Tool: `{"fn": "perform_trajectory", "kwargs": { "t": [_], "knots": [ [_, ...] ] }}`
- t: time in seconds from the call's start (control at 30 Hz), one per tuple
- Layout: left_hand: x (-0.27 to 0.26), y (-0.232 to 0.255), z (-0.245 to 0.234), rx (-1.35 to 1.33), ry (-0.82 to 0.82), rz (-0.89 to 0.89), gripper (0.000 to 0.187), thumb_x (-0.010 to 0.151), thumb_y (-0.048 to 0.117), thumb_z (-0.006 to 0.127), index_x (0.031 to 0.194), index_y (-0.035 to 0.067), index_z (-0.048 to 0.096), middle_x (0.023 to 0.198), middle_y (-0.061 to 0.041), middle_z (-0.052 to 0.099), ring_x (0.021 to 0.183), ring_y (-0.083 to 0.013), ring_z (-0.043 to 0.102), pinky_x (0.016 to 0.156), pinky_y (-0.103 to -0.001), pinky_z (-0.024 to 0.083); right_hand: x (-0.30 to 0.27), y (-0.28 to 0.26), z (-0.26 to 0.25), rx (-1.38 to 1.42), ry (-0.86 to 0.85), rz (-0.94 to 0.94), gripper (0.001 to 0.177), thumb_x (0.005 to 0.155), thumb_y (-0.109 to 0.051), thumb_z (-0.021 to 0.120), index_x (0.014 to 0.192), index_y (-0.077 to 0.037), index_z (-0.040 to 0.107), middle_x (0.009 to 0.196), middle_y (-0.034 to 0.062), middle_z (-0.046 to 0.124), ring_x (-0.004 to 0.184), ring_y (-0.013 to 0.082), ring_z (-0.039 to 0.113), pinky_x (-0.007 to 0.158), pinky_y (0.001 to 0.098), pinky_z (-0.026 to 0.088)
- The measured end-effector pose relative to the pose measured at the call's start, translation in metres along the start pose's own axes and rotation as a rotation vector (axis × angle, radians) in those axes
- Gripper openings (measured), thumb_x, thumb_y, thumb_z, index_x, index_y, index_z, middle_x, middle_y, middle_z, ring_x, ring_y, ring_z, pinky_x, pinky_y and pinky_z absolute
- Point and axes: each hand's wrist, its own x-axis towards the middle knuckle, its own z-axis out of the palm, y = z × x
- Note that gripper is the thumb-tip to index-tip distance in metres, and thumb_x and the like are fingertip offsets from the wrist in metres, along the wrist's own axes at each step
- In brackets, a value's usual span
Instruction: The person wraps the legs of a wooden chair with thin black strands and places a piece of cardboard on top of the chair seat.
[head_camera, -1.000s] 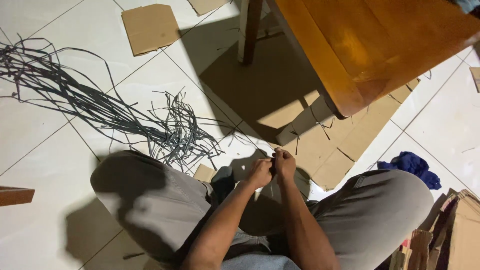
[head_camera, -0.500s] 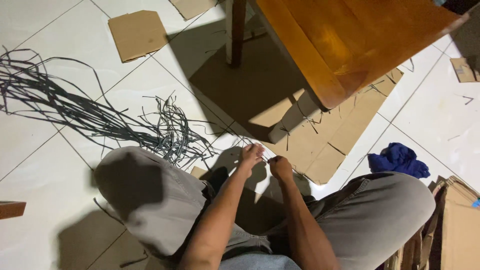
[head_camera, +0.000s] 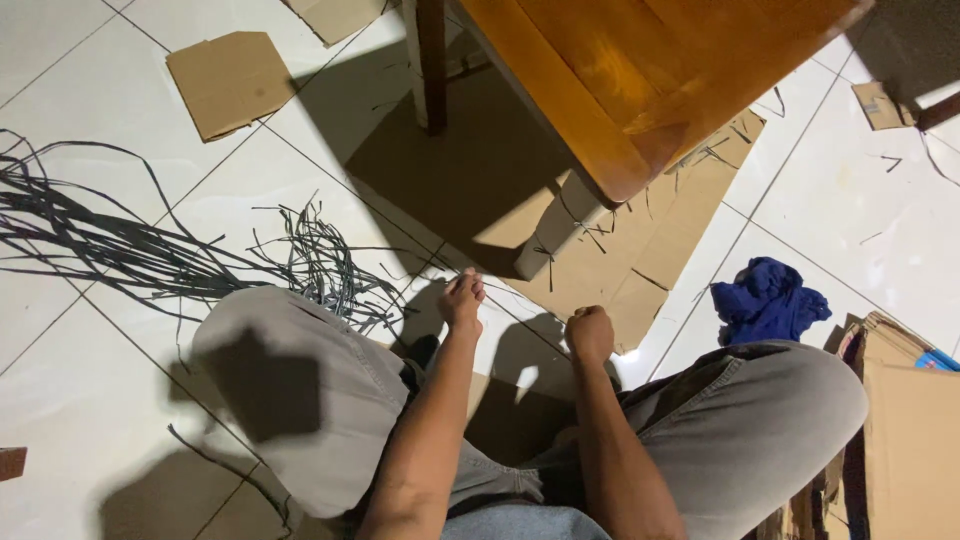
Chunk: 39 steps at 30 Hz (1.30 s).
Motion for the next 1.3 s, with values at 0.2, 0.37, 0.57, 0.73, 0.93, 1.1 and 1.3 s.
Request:
{"fn": "perform_trajectory", "kwargs": {
  "t": [0.2,0.37,0.57,0.73,0.93,1.1,1.3],
  "knots": [
    [-0.038,-0.011,0.016,0.147,-0.175,-0.025,0.019,0.080,0.009,0.081,0.098,0.006,0.079,0.077,-0.013,0.073,0.060,-0.0159,0.068,0.056,-0.026,0.061,-0.072,-0.058,-0.037,0.025,0.175,-0.371,0.030,0.100,-0.029,0.060,0.126,-0.015,0.068,0.125,0.0188,0.063,0.119,0.0434,0.062,0.101,0.0551,0.050],
    [-0.079,0.004,0.022,0.175,-0.403,-0.097,0.027,0.088,0.022,0.082,0.103,0.001,0.074,0.085,-0.011,0.072,0.069,-0.0156,0.070,0.065,-0.031,0.062,-0.087,-0.069,-0.031,0.249,-0.322,-0.400,0.066,0.103,-0.065,0.034,0.136,-0.014,0.060,0.127,0.0253,0.068,0.126,0.0499,0.057,0.109,0.0638,0.042],
    [-0.045,-0.002,0.012,0.147,-0.239,-0.128,0.023,0.084,0.011,0.079,0.106,0.005,0.076,0.084,-0.010,0.073,0.069,-0.0159,0.072,0.069,-0.031,0.065,-0.020,-0.018,0.027,0.357,-0.157,-0.243,0.038,0.096,-0.053,0.058,0.096,-0.022,0.079,0.097,0.0110,0.078,0.103,0.0401,0.070,0.090,0.0492,0.052],
    [-0.035,0.011,0.013,0.036,-0.161,-0.133,0.027,0.077,0.006,0.081,0.103,0.003,0.073,0.078,-0.008,0.069,0.067,-0.0148,0.071,0.070,-0.030,0.065,-0.003,-0.010,0.036,0.503,-0.071,-0.090,0.033,0.091,-0.052,0.069,0.094,-0.022,0.082,0.089,0.0114,0.075,0.089,0.0341,0.069,0.080,0.0420,0.052],
    [0.039,-0.026,-0.036,-0.306,-0.184,-0.105,0.030,0.083,0.031,0.071,0.104,0.010,0.066,0.085,-0.003,0.056,0.075,-0.0152,0.059,0.076,-0.030,0.057,-0.002,-0.008,0.020,0.897,0.006,0.221,0.036,0.092,-0.032,0.070,0.106,0.001,0.072,0.083,0.0162,0.059,0.056,0.0207,0.050,0.046,0.0360,0.046],
    [0.072,-0.017,-0.057,-0.798,-0.238,-0.080,0.042,0.097,0.013,0.063,0.133,-0.002,0.048,0.134,-0.008,0.058,0.139,-0.0231,0.052,0.121,-0.035,0.037,0.011,0.003,0.005,0.225,0.001,-0.011,0.042,0.102,-0.016,0.041,0.132,-0.002,0.067,0.099,0.0331,0.070,0.098,0.0509,0.068,0.089,0.0582,0.053],
    [0.033,0.020,-0.006,-0.112,0.483,0.209,0.035,0.085,0.013,0.076,0.119,0.016,0.070,0.101,-0.007,0.062,0.086,-0.0244,0.075,0.084,-0.049,0.065,0.020,-0.008,0.008,1.181,0.350,0.413,0.031,0.085,-0.036,0.066,0.101,-0.011,0.071,0.074,0.0118,0.051,0.057,0.0193,0.052,0.040,0.0285,0.045]
  ]
}}
